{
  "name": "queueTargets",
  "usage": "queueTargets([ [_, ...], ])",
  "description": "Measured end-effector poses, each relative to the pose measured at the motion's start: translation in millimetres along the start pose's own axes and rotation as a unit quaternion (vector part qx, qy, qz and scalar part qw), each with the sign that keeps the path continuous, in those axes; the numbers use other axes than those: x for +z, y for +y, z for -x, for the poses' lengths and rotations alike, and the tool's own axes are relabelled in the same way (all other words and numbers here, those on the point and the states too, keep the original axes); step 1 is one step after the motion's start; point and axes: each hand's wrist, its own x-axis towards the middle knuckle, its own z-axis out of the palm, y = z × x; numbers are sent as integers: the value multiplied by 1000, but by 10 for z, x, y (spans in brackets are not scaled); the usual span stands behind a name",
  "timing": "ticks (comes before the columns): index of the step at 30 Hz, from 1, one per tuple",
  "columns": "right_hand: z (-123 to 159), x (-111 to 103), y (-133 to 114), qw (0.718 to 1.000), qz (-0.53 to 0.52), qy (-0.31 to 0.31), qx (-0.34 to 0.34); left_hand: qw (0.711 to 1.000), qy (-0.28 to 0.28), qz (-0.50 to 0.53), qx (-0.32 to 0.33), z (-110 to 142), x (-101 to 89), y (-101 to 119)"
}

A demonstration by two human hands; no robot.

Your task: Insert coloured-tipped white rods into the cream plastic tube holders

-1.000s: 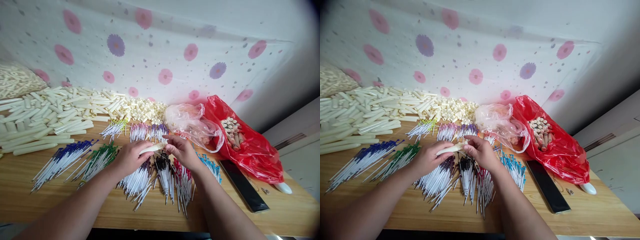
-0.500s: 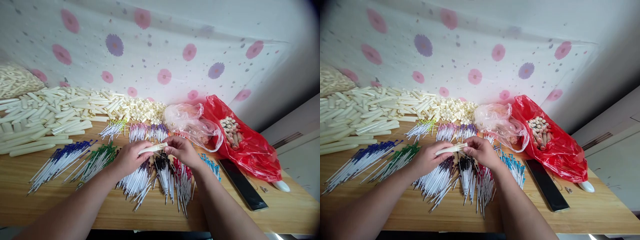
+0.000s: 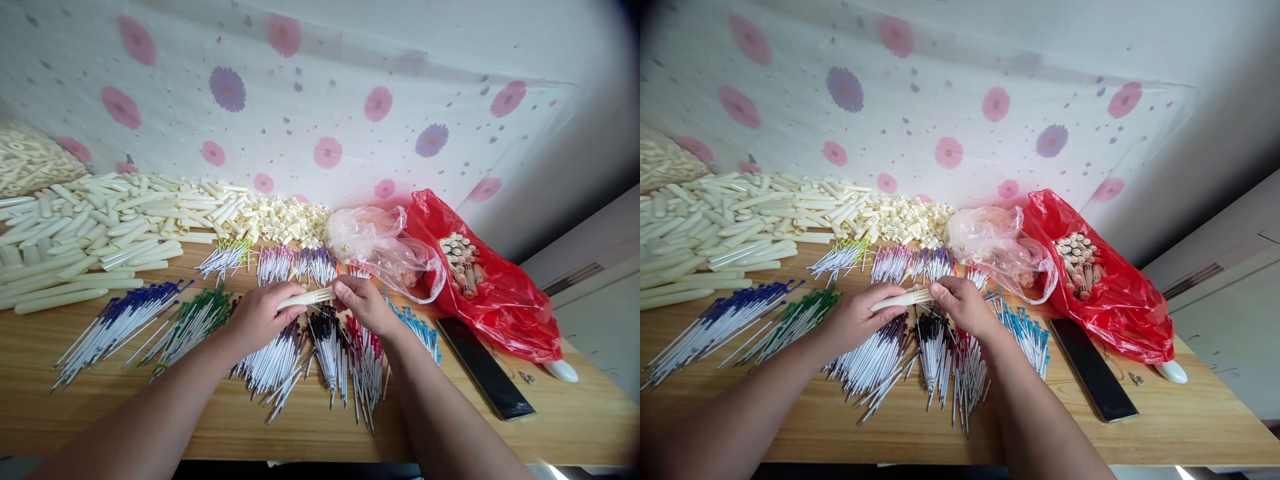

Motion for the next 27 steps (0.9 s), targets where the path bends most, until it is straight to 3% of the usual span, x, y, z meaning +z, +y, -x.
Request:
queueTargets([
  [3, 1, 18, 8, 999, -28, 0, -20, 1000, -1, 2, -6, -1, 1, -4],
  [7, 7, 44, 3, 998, 58, 36, -4, 1000, -4, 2, -13, 3, -1, -4],
  [11, 2, 43, -9, 1000, -11, 16, -22, 1000, -3, 0, -23, 1, -6, 13],
  [15, -6, 49, -9, 996, 78, 46, 6, 1000, -9, 1, -23, -11, -11, 29],
  [19, -8, 68, -3, 999, 14, 30, -24, 1000, -7, 8, -29, -8, -14, 28],
  [23, -13, 100, -14, 994, 90, 56, 7, 999, -24, 6, -49, -1, -22, 35],
  [27, -12, 115, -13, 999, 13, 35, -19, 998, -27, 12, -56, -14, -27, 51],
])
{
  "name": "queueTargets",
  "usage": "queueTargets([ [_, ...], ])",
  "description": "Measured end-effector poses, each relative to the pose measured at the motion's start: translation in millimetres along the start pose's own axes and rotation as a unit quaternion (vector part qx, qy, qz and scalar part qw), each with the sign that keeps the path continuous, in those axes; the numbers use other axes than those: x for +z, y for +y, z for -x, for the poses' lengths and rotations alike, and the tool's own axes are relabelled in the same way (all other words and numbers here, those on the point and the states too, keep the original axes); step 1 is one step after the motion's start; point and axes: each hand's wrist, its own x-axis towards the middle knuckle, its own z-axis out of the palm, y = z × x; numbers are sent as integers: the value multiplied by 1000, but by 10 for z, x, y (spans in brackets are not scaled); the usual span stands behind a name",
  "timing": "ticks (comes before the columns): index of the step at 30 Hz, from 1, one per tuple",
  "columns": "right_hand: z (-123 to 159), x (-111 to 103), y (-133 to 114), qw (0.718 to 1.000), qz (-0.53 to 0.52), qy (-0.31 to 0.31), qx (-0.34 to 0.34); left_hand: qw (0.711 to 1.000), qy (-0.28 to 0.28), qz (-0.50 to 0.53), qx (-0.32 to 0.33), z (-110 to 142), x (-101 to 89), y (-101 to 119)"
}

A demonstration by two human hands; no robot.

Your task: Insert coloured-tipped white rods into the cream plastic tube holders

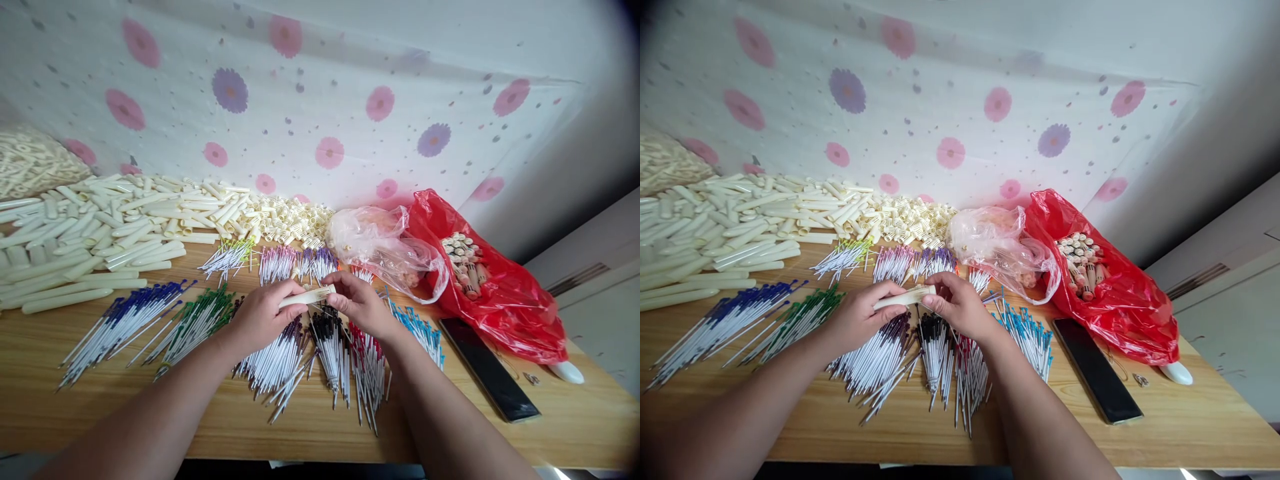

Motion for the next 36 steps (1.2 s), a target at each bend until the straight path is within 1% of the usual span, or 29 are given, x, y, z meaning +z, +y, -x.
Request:
queueTargets([
  [2, 4, 6, 5, 1000, 17, -1, 1, 1000, -5, -2, -1, -7, 0, 6],
  [4, 8, 13, 9, 997, 66, 19, 26, 1000, -10, -6, -4, -10, -1, 8],
  [5, 9, 14, 9, 997, 72, 23, 32, 1000, -12, -7, -6, -9, -1, 7],
  [6, 8, 13, 9, 998, 56, 22, 28, 1000, -12, -6, -8, -8, -2, 6],
  [8, 4, 7, 7, 1000, -2, 8, -1, 1000, -10, -4, -9, -5, -4, 2],
  [9, 1, 4, 5, 1000, -17, 1, -15, 1000, -11, -3, -8, -4, -4, 0],
  [10, -2, 1, 3, 1000, -11, 3, -22, 1000, -14, -2, -7, -3, -4, 0],
  [13, -7, -2, 1, 996, 86, 34, 7, 1000, -27, -3, -7, -4, -4, 6],
  [14, -7, -4, 3, 994, 101, 37, 18, 1000, -29, -4, -9, -5, -5, 10],
  [15, -6, -8, 7, 995, 91, 34, 22, 1000, -29, -6, -11, -7, -8, 14],
  [16, -4, -12, 10, 998, 60, 24, 19, 1000, -28, -7, -13, -9, -10, 18],
  [18, -1, -16, 13, 1000, -13, -4, -3, 999, -28, -9, -16, -11, -16, 21],
  [19, 0, -12, 12, 1000, -26, -11, -11, 999, -30, -11, -17, -12, -18, 21],
  [20, 1, -3, 9, 1000, -12, -10, -13, 999, -32, -14, -17, -12, -18, 19],
  [23, 1, 35, 1, 994, 106, 30, 11, 999, -36, -25, -19, -12, -16, 9],
  [24, 1, 45, 3, 991, 126, 39, 21, 999, -35, -25, -20, -13, -15, 8],
  [25, 1, 49, 8, 992, 120, 41, 27, 999, -35, -23, -23, -15, -15, 7],
  [26, 1, 49, 15, 995, 89, 33, 26, 999, -34, -18, -27, -17, -15, 8],
  [29, 2, 33, 35, 999, -55, 0, 2, 999, -35, 2, -28, -21, -19, 13],
  [30, 3, 31, 36, 997, -81, -2, -2, 999, -35, 4, -26, -21, -20, 14],
  [31, 4, 32, 34, 997, -83, 2, 4, 999, -34, 3, -23, -20, -20, 14],
  [34, 7, 46, 15, 999, 12, 32, 36, 999, -30, -11, -21, -15, -20, 12],
  [35, 7, 48, 10, 998, 35, 38, 41, 999, -29, -13, -21, -14, -20, 13],
  [36, 7, 49, 9, 998, 35, 40, 39, 999, -28, -13, -23, -13, -22, 15],
])
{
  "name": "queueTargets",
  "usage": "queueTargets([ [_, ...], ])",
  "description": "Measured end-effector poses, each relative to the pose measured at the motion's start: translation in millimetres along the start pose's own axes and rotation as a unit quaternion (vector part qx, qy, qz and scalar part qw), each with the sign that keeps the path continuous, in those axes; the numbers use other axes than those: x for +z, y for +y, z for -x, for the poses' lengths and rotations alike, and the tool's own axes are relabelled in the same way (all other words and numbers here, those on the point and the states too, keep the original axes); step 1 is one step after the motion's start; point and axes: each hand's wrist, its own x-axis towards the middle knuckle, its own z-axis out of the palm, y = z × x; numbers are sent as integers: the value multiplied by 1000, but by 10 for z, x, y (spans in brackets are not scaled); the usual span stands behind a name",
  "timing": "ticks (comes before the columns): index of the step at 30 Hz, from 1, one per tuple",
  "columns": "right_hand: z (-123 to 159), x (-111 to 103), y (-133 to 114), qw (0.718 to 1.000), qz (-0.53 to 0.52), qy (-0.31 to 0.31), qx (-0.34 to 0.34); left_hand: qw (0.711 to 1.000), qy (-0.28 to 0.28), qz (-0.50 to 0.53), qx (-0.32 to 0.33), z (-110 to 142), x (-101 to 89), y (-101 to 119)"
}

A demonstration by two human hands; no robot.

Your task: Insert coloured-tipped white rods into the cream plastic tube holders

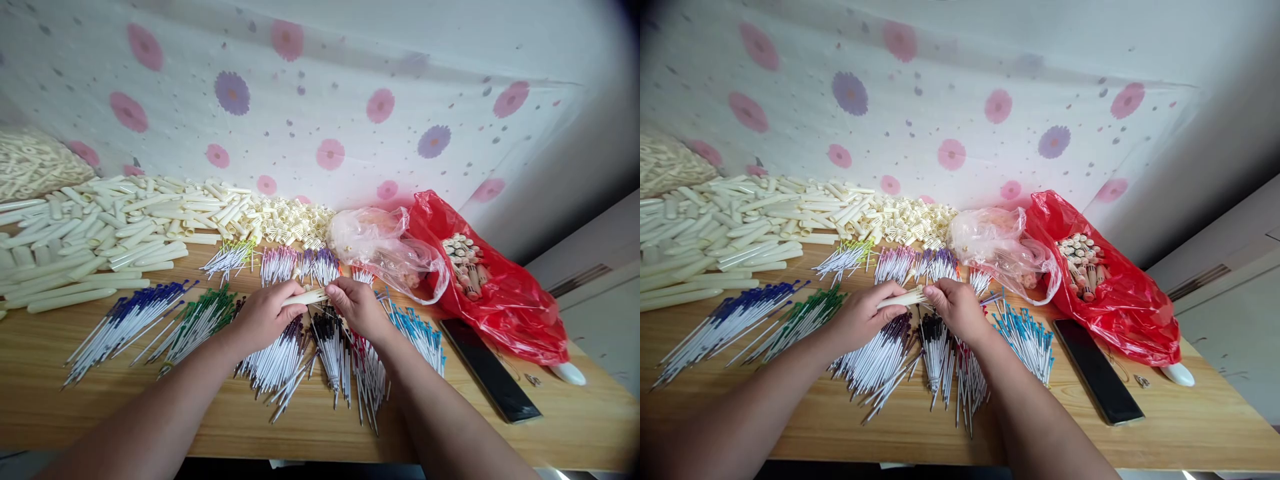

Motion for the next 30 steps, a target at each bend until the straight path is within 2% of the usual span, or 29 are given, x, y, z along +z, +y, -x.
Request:
queueTargets([
  [3, -3, -7, 9, 994, -100, -21, -23, 1000, -3, 13, 1, 3, -9, 8],
  [5, -3, -4, 7, 991, -124, -24, -31, 1000, -8, 15, 8, 6, -12, 11],
  [9, 6, 27, -21, 999, 17, 29, -4, 999, 11, -34, 28, 17, -10, 16],
  [11, 9, 32, -23, 999, 33, 39, 2, 998, 19, -44, 34, 19, -11, 25],
  [16, 4, -7, 2, 991, -128, -14, -45, 999, 8, -22, 21, 21, -18, 58],
  [18, 7, -9, -15, 994, -108, -9, -30, 999, 23, -35, 25, 29, -11, 70],
  [22, 25, 7, -69, 1000, -3, 18, 7, 997, 52, -53, 26, 43, 11, 76],
  [24, 37, -5, -74, 999, 4, 24, -29, 999, 31, -15, 17, 42, 20, 61],
  [27, 57, -54, -65, 991, -3, 19, -131, 995, -28, 91, 13, 31, 36, 22],
  [30, 74, -94, -82, 979, 41, 21, -197, 986, -59, 158, 12, 30, 61, 4],
])
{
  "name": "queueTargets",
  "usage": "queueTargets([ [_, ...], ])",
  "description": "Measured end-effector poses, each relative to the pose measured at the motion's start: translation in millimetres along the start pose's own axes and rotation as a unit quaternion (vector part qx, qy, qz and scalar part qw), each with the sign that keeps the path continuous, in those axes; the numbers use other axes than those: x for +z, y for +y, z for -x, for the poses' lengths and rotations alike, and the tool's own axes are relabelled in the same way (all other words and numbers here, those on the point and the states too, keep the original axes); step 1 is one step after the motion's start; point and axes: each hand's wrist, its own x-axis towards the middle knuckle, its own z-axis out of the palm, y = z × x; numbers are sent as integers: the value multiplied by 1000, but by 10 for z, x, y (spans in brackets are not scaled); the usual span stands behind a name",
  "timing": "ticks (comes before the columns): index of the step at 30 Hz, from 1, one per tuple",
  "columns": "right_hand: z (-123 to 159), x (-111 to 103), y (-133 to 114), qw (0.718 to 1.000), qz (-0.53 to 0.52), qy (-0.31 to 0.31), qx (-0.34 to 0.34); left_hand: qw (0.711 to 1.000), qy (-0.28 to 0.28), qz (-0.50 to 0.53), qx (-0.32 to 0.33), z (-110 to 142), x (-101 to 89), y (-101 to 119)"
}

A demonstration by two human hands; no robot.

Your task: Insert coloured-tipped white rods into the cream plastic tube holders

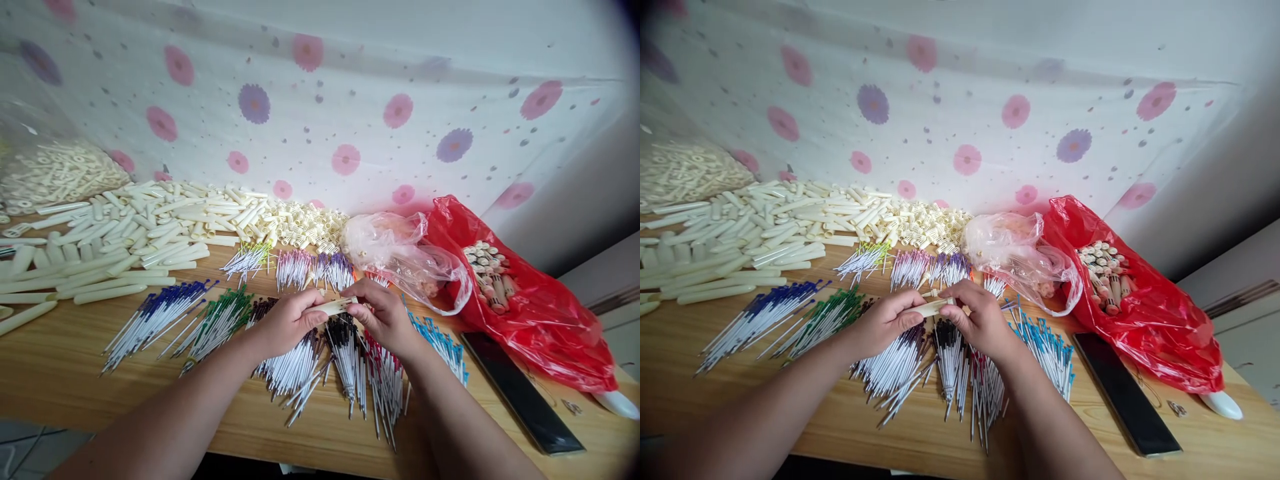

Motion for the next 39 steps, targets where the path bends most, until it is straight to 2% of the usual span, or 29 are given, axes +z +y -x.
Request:
queueTargets([
  [2, -7, 1, -27, 1000, 21, 6, 16, 999, 12, -29, -3, 11, 28, 10],
  [6, -32, 37, -70, 988, -5, -8, 153, 973, 101, -207, 29, 48, 93, 74],
  [8, -31, 42, -78, 982, -35, -9, 187, 961, 135, -237, 50, 60, 107, 102],
  [10, -10, 40, -84, 989, -19, 18, 144, 975, 124, -179, 50, 64, 103, 116],
  [12, 32, 47, -96, 997, 50, 58, 30, 998, 45, -36, 32, 62, 93, 120],
  [14, 80, 73, -119, 985, 123, 87, -86, 991, -60, 121, 12, 63, 91, 126],
  [15, 95, 89, -135, 976, 151, 100, -119, 981, -95, 171, 5, 66, 97, 133],
  [16, 98, 102, -152, 970, 172, 114, -128, 976, -106, 191, 1, 70, 107, 144],
  [17, 82, 108, -171, 967, 189, 129, -116, 978, -94, 187, 0, 76, 120, 158],
  [19, -28, 89, -204, 969, 190, 141, -65, 990, -19, 142, 2, 86, 145, 190],
  [21, -254, 53, -221, 987, 117, 106, -41, 987, 66, 143, 4, 94, 157, 213],
  [23, -574, 77, -217, 997, -9, 67, -44, 964, 127, 233, 7, 99, 147, 219],
  [25, -924, 256, -190, 990, -89, 108, -24, 920, 148, 363, 16, 110, 112, 214],
  [26, -1086, 418, -167, 993, -75, 89, -9, 894, 133, 427, 23, 119, 88, 213],
  [27, -1229, 626, -140, 998, -45, 21, -24, 871, 99, 480, 30, 131, 60, 216],
  [28, -1349, 865, -108, 994, -2, -82, -67, 853, 51, 519, 32, 145, 32, 224],
  [29, -1447, 1121, -74, 974, 60, -187, -112, 841, -2, 540, 30, 161, 3, 235],
  [30, -1525, 1373, -39, 942, 132, -266, -156, 836, -49, 546, 22, 177, -25, 249],
  [31, -1586, 1606, -5, 928, 153, -293, -169, 838, -80, 540, 11, 192, -50, 263],
  [34, -1707, 2085, 84, 908, 186, -325, -187, 861, -97, 499, -15, 218, -99, 288],
  [36, -1756, 2218, 130, 898, 201, -339, -198, 863, -86, 498, -14, 216, -110, 284],
  [39, -1791, 2279, 162, 885, 215, -356, -211, 860, -71, 506, -4, 204, -111, 267],
])
